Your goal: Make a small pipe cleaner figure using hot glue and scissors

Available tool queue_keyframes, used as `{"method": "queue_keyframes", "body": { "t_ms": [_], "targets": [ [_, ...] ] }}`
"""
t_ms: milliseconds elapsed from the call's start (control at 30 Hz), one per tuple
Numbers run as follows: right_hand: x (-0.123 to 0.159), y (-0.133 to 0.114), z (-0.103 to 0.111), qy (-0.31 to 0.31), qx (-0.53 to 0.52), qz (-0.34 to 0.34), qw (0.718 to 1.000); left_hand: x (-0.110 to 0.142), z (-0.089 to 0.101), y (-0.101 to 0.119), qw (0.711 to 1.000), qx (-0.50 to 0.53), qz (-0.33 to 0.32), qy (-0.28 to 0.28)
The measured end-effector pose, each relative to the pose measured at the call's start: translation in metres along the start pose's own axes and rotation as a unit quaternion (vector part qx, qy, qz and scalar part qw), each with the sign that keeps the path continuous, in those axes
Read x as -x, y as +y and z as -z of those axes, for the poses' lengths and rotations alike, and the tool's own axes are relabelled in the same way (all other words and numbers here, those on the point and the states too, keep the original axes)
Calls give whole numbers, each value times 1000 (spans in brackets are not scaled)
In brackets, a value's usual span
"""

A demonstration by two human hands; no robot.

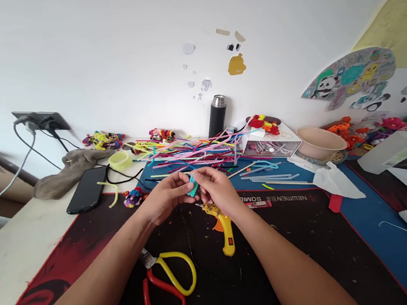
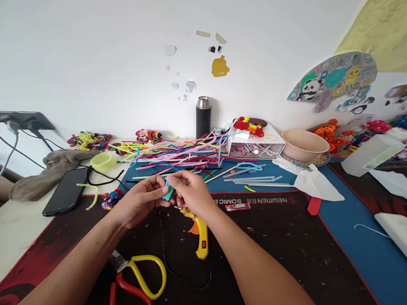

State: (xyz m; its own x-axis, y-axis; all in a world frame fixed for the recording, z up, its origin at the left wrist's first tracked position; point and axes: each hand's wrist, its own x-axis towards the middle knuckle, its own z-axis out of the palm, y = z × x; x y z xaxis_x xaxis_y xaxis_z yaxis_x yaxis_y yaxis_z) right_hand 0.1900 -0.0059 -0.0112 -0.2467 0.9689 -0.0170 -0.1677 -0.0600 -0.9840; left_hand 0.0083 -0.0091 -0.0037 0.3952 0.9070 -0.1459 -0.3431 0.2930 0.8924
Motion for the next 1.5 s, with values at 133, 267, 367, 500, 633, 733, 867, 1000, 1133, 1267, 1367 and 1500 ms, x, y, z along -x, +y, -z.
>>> {"method": "queue_keyframes", "body": {
  "t_ms": [133,267,367,500,633,733,867,1000,1133,1267,1367,1500],
  "targets": [
    [-2,2,4,10,34,57,998,-3,2,2,996,70,-11,59],
    [-2,8,7,7,154,140,978,-3,3,4,987,126,3,98],
    [0,12,6,8,273,184,944,-2,2,5,986,138,14,89],
    [3,14,6,-11,340,219,914,1,-2,4,987,139,26,74],
    [3,13,5,-3,373,241,896,1,-2,2,992,114,35,49],
    [4,11,4,4,381,246,891,1,1,0,994,99,29,38],
    [3,10,3,-6,387,255,886,2,3,-2,996,78,38,11],
    [3,14,4,-4,373,256,892,5,2,-1,997,48,55,-20],
    [3,18,4,-18,358,235,904,6,-1,0,998,16,58,-21],
    [3,19,4,-39,334,227,914,5,-5,2,998,11,51,-22],
    [4,17,3,-33,321,222,920,5,-6,2,998,29,47,-20],
    [5,14,3,-25,353,219,910,5,-4,2,998,32,51,-6]
  ]
}}
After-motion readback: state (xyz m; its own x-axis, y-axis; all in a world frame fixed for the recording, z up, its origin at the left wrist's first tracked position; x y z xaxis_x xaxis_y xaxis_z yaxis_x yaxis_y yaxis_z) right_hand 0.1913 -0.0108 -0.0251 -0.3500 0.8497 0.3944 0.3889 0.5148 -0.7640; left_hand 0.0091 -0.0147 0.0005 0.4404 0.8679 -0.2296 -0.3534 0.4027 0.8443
